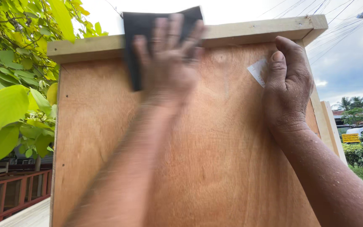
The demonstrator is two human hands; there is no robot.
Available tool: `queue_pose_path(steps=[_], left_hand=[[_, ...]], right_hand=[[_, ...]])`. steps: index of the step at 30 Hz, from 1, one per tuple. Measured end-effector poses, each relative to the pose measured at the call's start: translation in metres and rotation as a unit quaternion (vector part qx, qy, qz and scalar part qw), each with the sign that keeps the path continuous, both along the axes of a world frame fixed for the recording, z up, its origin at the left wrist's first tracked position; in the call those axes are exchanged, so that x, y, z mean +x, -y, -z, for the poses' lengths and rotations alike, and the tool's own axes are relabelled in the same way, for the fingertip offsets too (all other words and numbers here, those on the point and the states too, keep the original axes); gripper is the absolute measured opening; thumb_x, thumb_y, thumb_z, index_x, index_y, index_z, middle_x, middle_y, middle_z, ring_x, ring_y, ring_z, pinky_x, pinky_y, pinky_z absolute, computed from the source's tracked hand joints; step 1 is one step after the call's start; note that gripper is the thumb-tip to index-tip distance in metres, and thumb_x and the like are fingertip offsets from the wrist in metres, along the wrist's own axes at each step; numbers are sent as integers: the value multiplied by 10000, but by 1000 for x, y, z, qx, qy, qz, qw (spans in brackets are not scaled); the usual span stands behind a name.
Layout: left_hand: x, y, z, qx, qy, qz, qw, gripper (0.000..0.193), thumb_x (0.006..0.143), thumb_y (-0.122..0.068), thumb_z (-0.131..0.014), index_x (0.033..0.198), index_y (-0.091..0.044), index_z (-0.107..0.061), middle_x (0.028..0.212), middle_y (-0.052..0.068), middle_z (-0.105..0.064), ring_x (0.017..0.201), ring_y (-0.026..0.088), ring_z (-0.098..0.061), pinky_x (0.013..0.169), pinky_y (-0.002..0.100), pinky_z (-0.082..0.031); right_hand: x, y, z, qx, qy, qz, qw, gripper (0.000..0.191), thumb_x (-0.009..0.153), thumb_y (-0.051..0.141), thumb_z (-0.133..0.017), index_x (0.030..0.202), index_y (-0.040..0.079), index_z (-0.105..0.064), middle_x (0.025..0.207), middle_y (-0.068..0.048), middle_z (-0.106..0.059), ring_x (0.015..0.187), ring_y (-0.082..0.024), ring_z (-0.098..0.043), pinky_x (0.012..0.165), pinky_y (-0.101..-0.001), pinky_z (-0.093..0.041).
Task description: The person sands the surfaces of an unfinished wooden cabinet with a sheet of sandpaper, rubbing the door panel, frame edges, and top rail while steadying the cabinet with the other hand. A second person hammers hardware on the cabinet nearby.
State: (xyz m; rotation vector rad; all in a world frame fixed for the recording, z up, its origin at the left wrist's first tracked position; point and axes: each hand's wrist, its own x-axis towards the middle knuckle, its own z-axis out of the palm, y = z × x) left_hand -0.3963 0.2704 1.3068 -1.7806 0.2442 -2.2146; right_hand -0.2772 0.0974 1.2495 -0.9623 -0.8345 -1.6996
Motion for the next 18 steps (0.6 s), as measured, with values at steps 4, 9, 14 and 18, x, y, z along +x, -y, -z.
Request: queue_pose_path(steps=[4, 9, 14, 18], left_hand=[[-31, -77, -5, -174, 49, 21, 983, 392, 1128, -439, -425, 1508, -416, -515, 1678, 68, -355, 1582, 316, -198, 1228, 683, -8], [28, 32, -5, -112, 37, 49, 992, 472, 1085, -326, -480, 1555, -363, -472, 1688, 99, -258, 1584, 342, -138, 1234, 681, 51], [53, 116, -1, 26, -59, -18, 998, 508, 1043, -474, -517, 1539, -452, -407, 1693, 49, -265, 1583, 297, -162, 1256, 682, -29], [9, 15, -2, 0, 18, 20, 1000, 402, 1079, -388, -550, 1479, -404, -516, 1651, 27, -382, 1553, 298, -262, 1236, 669, -51]], right_hand=[[7, -2, 1, 11, 34, -59, 998, 371, 1173, 215, -389, 1476, 55, -532, 1469, -147, -604, 1423, -281, -556, 1212, -423, -441], [14, -1, 3, 6, 146, -107, 983, 413, 1233, 250, -322, 1581, 40, -394, 1638, -191, -444, 1590, -324, -362, 1354, -445, -293], [12, 4, 6, -10, 99, -133, 986, 431, 1245, 264, -316, 1610, 40, -361, 1646, -184, -455, 1603, -314, -399, 1374, -439, -339], [11, 3, 3, -10, 68, -110, 992, 454, 1202, 250, -367, 1603, 39, -402, 1635, -191, -477, 1589, -321, -416, 1339, -446, -336]])
